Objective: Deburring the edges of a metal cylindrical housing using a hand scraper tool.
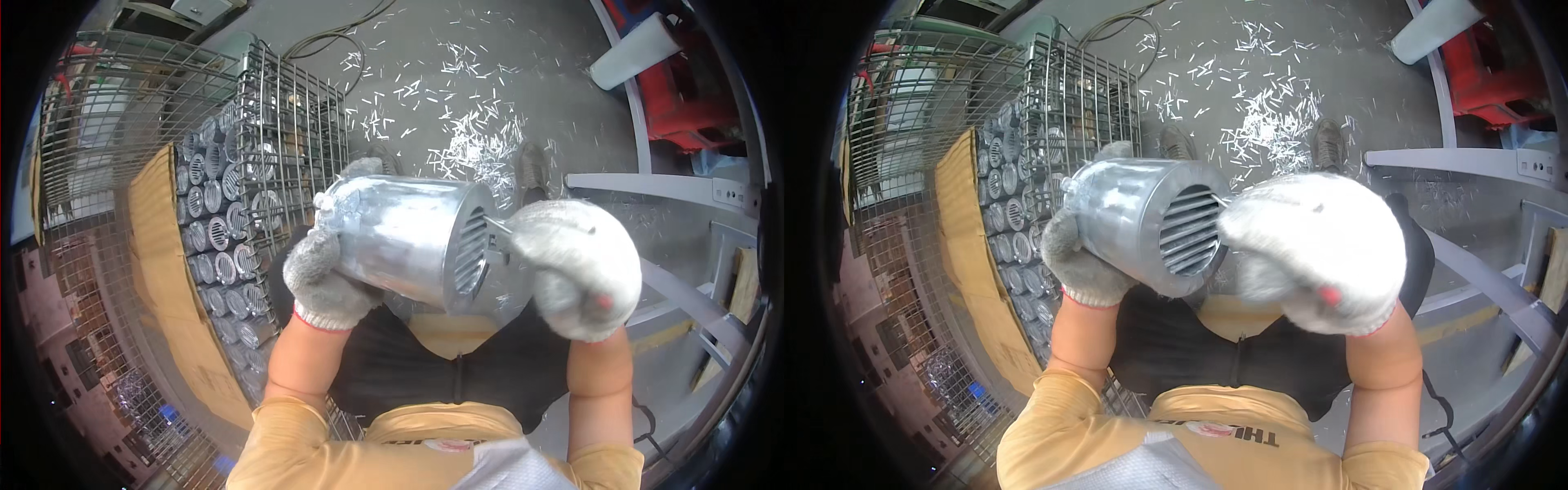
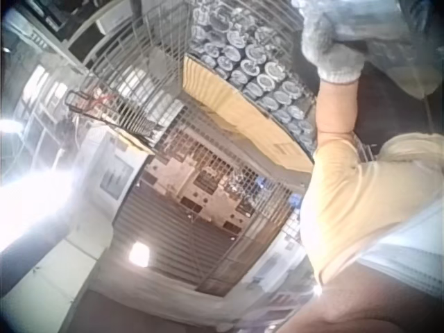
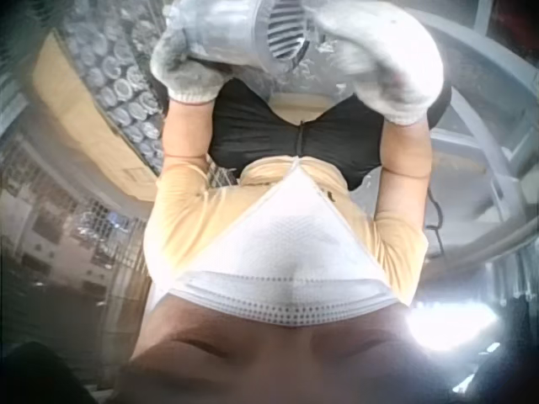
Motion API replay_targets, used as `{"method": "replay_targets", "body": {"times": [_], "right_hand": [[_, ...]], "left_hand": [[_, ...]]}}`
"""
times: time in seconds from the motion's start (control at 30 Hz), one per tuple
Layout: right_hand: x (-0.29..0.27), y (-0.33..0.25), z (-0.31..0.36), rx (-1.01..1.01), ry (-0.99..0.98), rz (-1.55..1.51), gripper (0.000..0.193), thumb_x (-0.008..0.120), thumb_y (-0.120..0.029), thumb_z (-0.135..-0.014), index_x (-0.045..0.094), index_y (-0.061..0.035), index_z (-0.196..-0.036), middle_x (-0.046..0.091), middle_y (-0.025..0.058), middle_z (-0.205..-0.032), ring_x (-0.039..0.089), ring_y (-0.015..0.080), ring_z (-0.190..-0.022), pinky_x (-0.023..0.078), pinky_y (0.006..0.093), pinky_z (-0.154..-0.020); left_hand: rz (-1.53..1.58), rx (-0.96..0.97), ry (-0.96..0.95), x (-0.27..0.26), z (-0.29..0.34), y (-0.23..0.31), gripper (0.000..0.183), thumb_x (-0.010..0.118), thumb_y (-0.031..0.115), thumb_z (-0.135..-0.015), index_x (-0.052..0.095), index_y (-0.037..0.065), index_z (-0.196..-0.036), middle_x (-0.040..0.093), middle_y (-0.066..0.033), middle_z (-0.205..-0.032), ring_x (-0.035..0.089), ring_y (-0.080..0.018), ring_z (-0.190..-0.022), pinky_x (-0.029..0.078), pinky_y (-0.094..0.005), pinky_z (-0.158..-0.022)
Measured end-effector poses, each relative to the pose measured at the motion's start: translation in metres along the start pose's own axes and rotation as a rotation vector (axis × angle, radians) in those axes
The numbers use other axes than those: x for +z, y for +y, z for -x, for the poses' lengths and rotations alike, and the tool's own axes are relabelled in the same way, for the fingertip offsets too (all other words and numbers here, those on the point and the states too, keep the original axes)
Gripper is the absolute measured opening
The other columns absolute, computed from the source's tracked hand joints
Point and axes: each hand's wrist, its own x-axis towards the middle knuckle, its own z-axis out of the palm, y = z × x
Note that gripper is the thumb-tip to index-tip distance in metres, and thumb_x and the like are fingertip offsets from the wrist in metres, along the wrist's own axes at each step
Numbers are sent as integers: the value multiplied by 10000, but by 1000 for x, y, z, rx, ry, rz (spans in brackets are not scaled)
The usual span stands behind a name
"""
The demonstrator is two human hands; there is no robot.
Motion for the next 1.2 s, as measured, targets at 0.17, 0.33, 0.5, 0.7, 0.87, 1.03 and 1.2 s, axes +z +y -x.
{"method": "replay_targets", "body": {"times": [0.17, 0.33, 0.5, 0.7, 0.87, 1.03, 1.2], "right_hand": [[-2, -19, -5, -121, -148, 546, 402, 680, -195, -732, 735, -75, -1112, 735, 130, -1012, 717, 324, -888, 567, 385, -734], [15, -5, 11, 354, 217, -795, 347, 462, -212, -1040, 645, 80, -1070, 684, 199, -1085, 697, 267, -913, 580, 372, -810], [11, 1, 21, 361, 623, -451, 296, 788, -36, -824, 568, -60, -1019, 661, 97, -878, 655, 210, -735, 565, 310, -661], [20, -23, 54, 796, 811, -1167, 494, 523, -276, -1053, 446, -4, -1458, 587, 162, -1386, 616, 262, -1224, 536, 419, -1050], [22, -28, 44, 899, 651, -587, 158, 589, -234, -1003, 640, -92, -1049, 673, 24, -995, 646, 171, -965, 520, 305, -883], [20, -32, 40, 924, 593, -575, 202, 566, -245, -1021, 652, -74, -1086, 679, 25, -1033, 640, 165, -971, 515, 309, -887], [24, -32, 65, 690, 678, -988, 531, 602, -190, -1001, 437, -20, -1476, 568, 137, -1430, 593, 237, -1258, 502, 390, -1087]], "left_hand": [[34, 27, 60, 3, 1, 11, 997, 791, 357, -643, 361, 24, -1478, 562, -181, -1335, 562, -367, -1256, 477, -509, -1086], [107, 52, -47, -12, 6, 5, 1010, 802, 314, -637, 342, -16, -1473, 575, -181, -1316, 585, -355, -1225, 511, -482, -1057], [88, 70, 13, -10, -3, 6, 1070, 797, 442, -585, 384, -56, -1437, 616, -205, -1256, 628, -351, -1171, 527, -461, -1049], [226, 78, -127, -20, 2, 1, 1056, 831, 456, -636, 386, -68, -1436, 617, -257, -1262, 637, -383, -1178, 548, -505, -1021], [258, 97, -156, -27, -2, -2, 1060, 818, 484, -649, 384, -78, -1436, 621, -267, -1261, 644, -384, -1166, 553, -498, -1019], [420, 77, -210, -14, -4, 6, 1053, 802, 500, -656, 392, -82, -1431, 624, -268, -1260, 645, -386, -1165, 551, -498, -1019], [421, 92, -310, -13, -3, 7, 1047, 784, 505, -674, 387, -90, -1438, 610, -265, -1286, 628, -388, -1193, 537, -501, -1041]]}}
